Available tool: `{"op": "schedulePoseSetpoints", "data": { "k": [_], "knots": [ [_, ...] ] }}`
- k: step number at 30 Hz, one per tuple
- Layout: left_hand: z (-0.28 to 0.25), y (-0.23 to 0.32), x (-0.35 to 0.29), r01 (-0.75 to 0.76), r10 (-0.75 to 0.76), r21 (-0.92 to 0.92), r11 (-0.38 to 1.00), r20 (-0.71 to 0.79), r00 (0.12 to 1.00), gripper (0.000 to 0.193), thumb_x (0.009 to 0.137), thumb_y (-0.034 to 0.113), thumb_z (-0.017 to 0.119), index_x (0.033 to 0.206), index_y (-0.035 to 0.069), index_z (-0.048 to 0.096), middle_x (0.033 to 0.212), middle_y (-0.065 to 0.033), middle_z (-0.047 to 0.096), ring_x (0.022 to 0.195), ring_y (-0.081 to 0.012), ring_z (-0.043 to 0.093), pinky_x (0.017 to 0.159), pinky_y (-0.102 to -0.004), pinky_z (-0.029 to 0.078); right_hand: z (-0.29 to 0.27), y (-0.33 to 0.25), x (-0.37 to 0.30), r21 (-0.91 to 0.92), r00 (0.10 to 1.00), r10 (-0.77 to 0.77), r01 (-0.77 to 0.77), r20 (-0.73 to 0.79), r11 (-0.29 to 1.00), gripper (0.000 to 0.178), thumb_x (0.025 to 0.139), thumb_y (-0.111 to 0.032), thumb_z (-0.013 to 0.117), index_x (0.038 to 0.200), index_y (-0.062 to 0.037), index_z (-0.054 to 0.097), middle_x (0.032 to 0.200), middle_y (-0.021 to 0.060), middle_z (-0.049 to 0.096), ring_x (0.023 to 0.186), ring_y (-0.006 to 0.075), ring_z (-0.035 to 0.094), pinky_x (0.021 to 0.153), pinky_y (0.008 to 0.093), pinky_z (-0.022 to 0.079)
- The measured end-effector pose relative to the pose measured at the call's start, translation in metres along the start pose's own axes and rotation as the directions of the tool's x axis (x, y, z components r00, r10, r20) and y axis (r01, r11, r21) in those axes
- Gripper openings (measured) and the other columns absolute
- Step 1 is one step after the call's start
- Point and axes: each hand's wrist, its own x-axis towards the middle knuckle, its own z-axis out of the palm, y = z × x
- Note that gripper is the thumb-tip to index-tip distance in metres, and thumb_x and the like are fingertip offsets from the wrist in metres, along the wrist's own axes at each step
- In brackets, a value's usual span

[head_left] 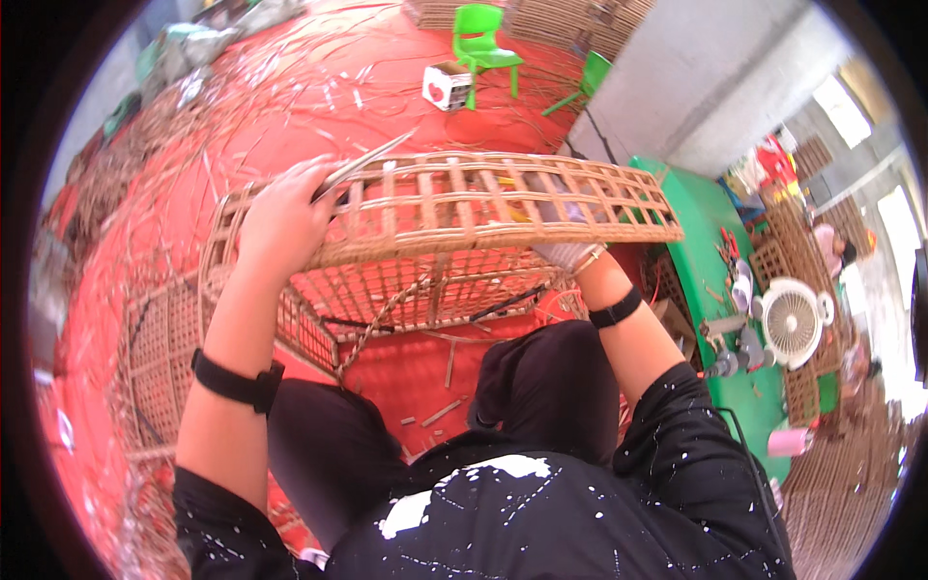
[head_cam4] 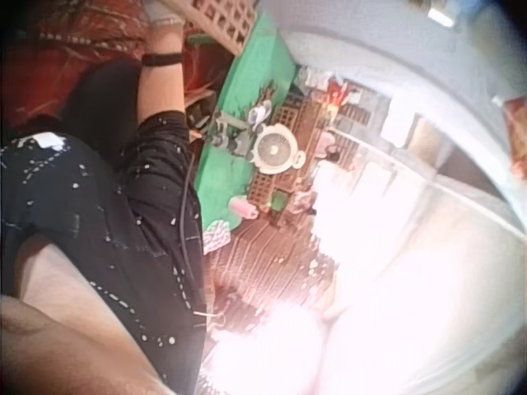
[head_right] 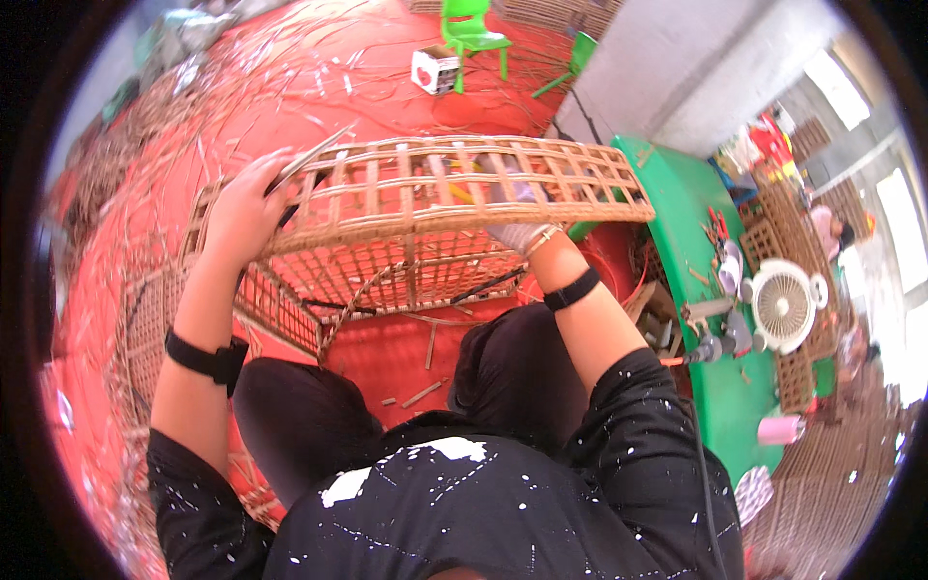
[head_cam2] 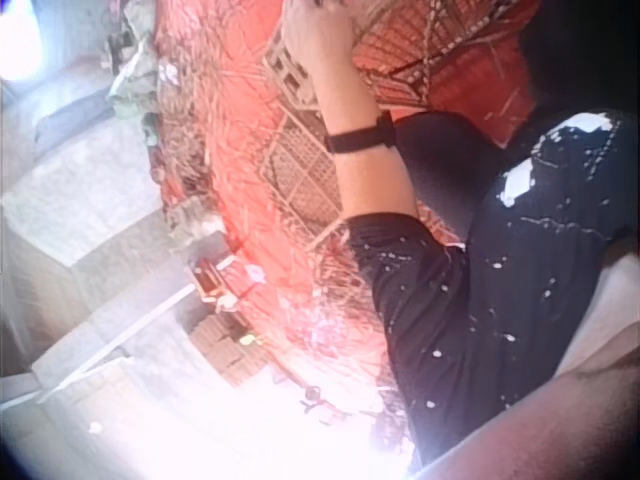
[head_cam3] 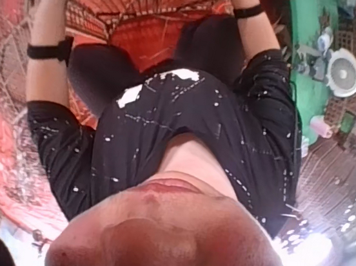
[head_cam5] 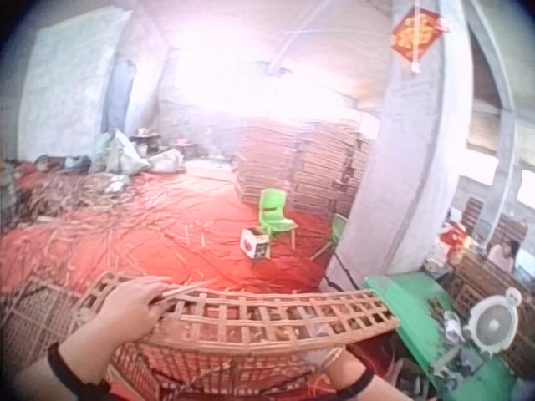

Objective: The recorder is weaving and trimming bamboo strips to construct or repair a woven structure, likely part of furniture.

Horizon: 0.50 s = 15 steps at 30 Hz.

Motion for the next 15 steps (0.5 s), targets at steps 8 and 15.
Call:
{"op": "schedulePoseSetpoints", "data": {
  "k": [8, 15],
  "knots": [
    [0.005, -0.001, -0.002, 0.004, -0.001, 0.064, 0.998, -0.047, 0.999, 0.03, 0.096, 0.026, 0.06, 0.118, 0.006, 0.066, 0.123, -0.0119, 0.067, 0.115, -0.0325, 0.062, 0.098, -0.0425, 0.049, 0.006, -0.002, 0.004, 0.003, 0.995, 0.099, -0.098, -0.018, 0.995, 0.047, 0.086, -0.032, 0.073, 0.126, -0.0085, 0.064, 0.121, 0.0183, 0.066, 0.109, 0.0392, 0.063, 0.094, 0.0527, 0.051],
    [0.005, 0.0, -0.006, 0.019, -0.013, 0.083, 0.996, -0.069, 0.998, 0.03, 0.093, 0.022, 0.058, 0.117, 0.006, 0.066, 0.121, -0.013, 0.068, 0.113, -0.0311, 0.063, 0.098, -0.0431, 0.049, 0.022, 0.029, -0.013, -0.341, 0.991, -0.134, 0.128, 0.008, 0.931, 0.043, 0.093, -0.034, 0.064, 0.13, -0.0128, 0.064, 0.137, 0.0139, 0.058, 0.125, 0.0337, 0.055, 0.102, 0.0508, 0.048]
  ]
}}
